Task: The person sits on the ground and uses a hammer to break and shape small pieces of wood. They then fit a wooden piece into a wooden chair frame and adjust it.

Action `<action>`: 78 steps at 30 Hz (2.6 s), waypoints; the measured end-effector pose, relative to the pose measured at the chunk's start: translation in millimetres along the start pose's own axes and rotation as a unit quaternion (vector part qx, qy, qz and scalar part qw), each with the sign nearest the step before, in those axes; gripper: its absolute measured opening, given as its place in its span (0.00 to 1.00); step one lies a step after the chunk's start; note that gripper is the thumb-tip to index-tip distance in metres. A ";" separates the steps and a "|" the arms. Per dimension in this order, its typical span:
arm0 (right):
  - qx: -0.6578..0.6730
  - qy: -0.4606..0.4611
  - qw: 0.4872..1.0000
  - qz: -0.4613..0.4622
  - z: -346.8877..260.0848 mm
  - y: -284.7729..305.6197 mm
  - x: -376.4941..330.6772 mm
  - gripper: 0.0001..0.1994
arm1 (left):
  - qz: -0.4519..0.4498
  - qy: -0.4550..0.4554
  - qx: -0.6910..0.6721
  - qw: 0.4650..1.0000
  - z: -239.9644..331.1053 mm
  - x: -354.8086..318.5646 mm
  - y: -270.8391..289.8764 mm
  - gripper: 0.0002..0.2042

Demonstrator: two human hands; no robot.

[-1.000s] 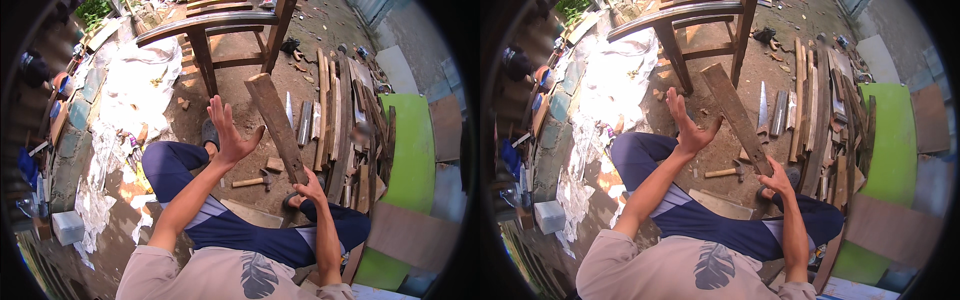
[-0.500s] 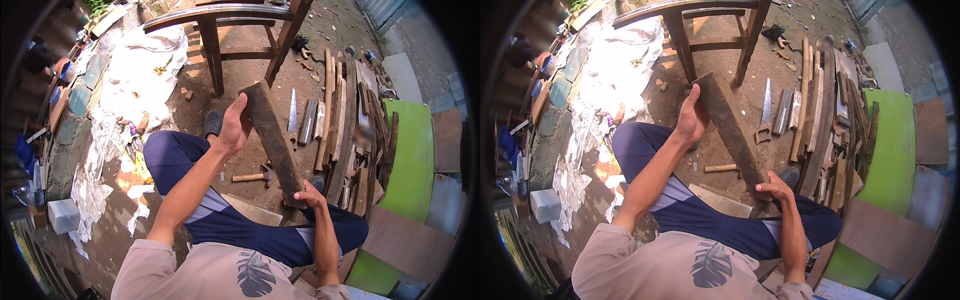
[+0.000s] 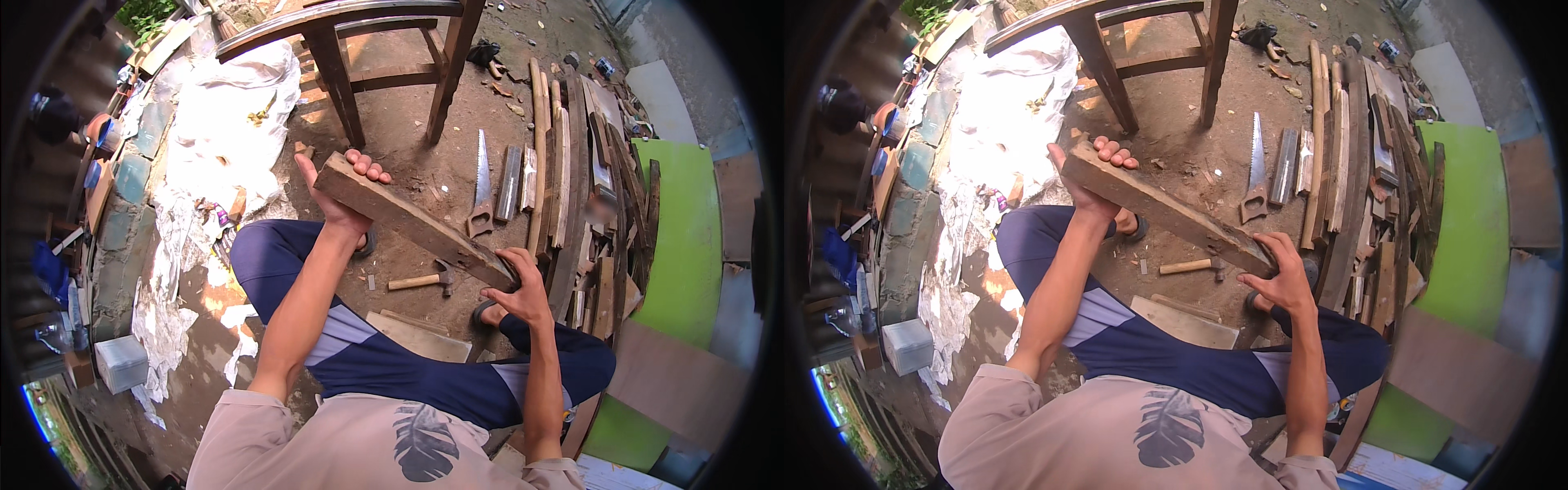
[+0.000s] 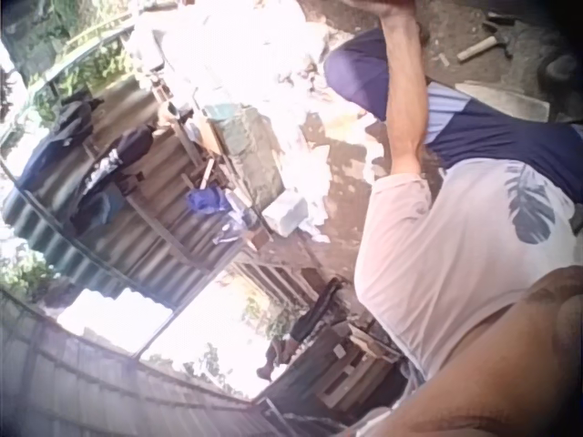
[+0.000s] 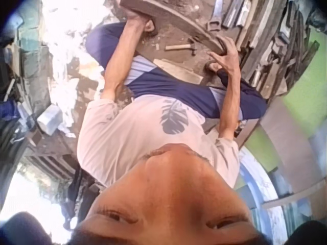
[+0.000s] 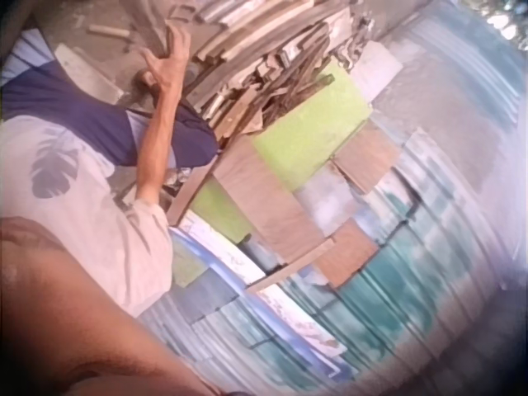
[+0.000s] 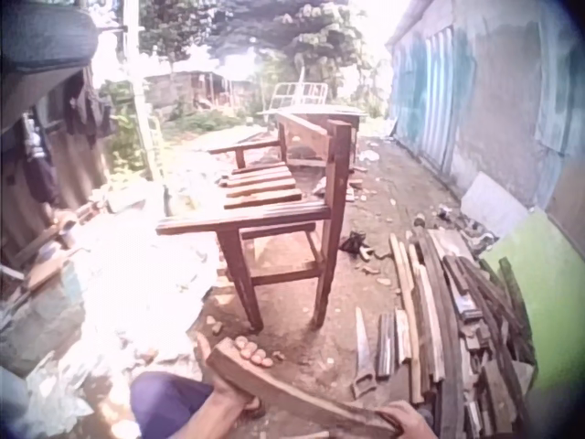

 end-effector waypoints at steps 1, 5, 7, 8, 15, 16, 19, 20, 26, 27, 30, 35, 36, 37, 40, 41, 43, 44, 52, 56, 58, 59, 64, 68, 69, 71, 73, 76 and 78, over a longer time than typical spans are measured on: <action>-0.003 0.010 1.000 0.021 -1.6 2.1 -0.9 0.35 | -0.028 0.005 -0.024 0.999 4.5 1.3 2.3 0.41; -0.012 0.051 0.993 0.109 -8.2 15.3 -3.0 0.31 | -0.030 -0.014 -0.033 0.999 9.1 -0.6 -11.6 0.39; -0.013 0.059 0.988 0.142 -10.3 19.3 -4.1 0.29 | -0.032 -0.017 -0.026 0.999 10.1 -0.8 -13.2 0.39; -0.023 0.067 0.986 0.153 -11.4 20.8 -4.4 0.29 | -0.041 -0.014 -0.020 0.999 9.6 -1.2 -13.7 0.39; -0.038 0.078 0.975 0.204 -2.9 30.8 -11.3 0.29 | -0.103 0.032 -0.019 0.994 -3.3 -4.3 -25.5 0.47; -0.037 0.080 0.973 0.212 -2.1 31.5 -13.0 0.29 | -0.124 0.029 -0.011 0.992 -2.5 -5.1 -28.8 0.45; -0.015 0.113 0.960 0.255 0.6 38.2 -19.3 0.33 | -0.172 0.025 -0.011 0.985 -3.7 -4.8 -34.4 0.40; -0.017 0.119 0.959 0.258 -1.1 38.7 -20.1 0.34 | -0.179 0.025 -0.026 0.983 -0.2 -4.5 -32.6 0.39; 0.016 0.145 0.952 0.270 -25.6 39.4 -13.6 0.43 | -0.227 0.045 -0.079 0.970 16.8 0.4 -23.5 0.35; 0.045 0.132 0.951 0.274 -22.1 40.2 -13.6 0.43 | -0.205 0.049 -0.083 0.974 15.7 2.3 -19.6 0.33; 0.108 0.096 0.948 0.285 -13.1 42.2 -15.5 0.42 | -0.151 0.051 -0.091 0.983 11.8 4.6 -8.2 0.33; 0.156 0.061 0.943 0.287 0.5 57.3 -15.3 0.37 | -0.032 0.016 0.029 0.999 3.4 5.2 8.5 0.26; 0.166 0.049 0.943 0.285 4.6 59.6 -15.4 0.36 | -0.002 0.011 0.073 0.997 7.0 7.2 16.2 0.27; 0.200 0.036 0.933 0.297 8.5 68.0 -15.0 0.34 | -0.050 0.072 0.067 0.994 6.3 11.7 19.7 0.32; 0.193 0.054 0.945 0.258 7.5 88.6 -7.0 0.33 | -0.042 0.163 0.197 0.966 19.0 12.1 55.2 0.36; 0.197 0.070 0.945 0.250 5.4 97.6 -6.7 0.33 | -0.086 0.244 0.210 0.943 5.3 6.8 48.9 0.37; 0.166 0.075 0.962 0.205 0.7 99.0 -11.6 0.33 | -0.060 0.311 0.460 0.830 -11.7 -2.7 79.2 0.37; 0.152 0.082 0.969 0.180 -3.5 98.2 -10.4 0.33 | -0.051 0.317 0.568 0.758 -25.1 -9.7 86.7 0.37; -0.015 0.212 0.977 0.000 -46.4 0.7 -15.3 0.30 | -0.325 0.233 0.722 0.565 -178.7 -51.6 88.3 0.34; 0.005 0.216 0.976 0.003 -32.5 -9.2 -11.6 0.30 | -0.258 0.324 0.634 0.653 -203.1 -51.4 112.2 0.27; 0.037 0.146 0.984 0.097 -0.4 1.2 -2.8 0.30 | -0.196 0.293 0.631 0.691 -195.9 -43.5 109.5 0.27; 0.056 0.111 0.982 0.143 19.1 2.9 2.2 0.31 | -0.168 0.208 0.657 0.705 -183.4 -33.2 94.6 0.27; -0.018 -0.202 0.976 0.080 149.1 -72.3 1.5 0.25 | -0.043 0.091 0.726 0.680 -125.3 0.6 88.3 0.26; -0.097 -0.267 0.929 -0.238 219.0 -204.9 -64.3 0.25 | 0.038 -0.011 0.712 0.701 -98.4 19.9 89.9 0.34; -0.099 -0.281 0.906 -0.300 231.7 -231.9 -86.3 0.25 | 0.045 -0.041 0.717 0.695 -96.4 21.7 85.5 0.35; -0.081 -0.308 0.873 -0.370 239.6 -278.1 -116.4 0.25 | 0.056 -0.083 0.712 0.695 -86.4 23.3 81.8 0.37; -0.063 -0.362 0.860 -0.354 249.2 -311.3 -134.8 0.26 | 0.075 -0.089 0.715 0.689 -71.8 19.9 82.8 0.37; 0.038 -0.537 0.814 -0.218 273.1 -338.7 -164.4 0.23 | 0.093 -0.118 0.708 0.690 -64.1 20.1 68.3 0.36; 0.203 -0.698 0.672 -0.138 264.3 -359.2 -187.5 0.20 | 0.115 -0.140 0.684 0.707 -55.4 20.2 65.7 0.36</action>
Point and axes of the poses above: each hand's wrist, its own x-axis towards the middle knuckle, its own y-axis out of the back of the hand, z = x × y, the point moved 10 cm from there along x, towards the middle knuckle, and after that the axes turned 9 degrees about z, right-handed, at the moved point
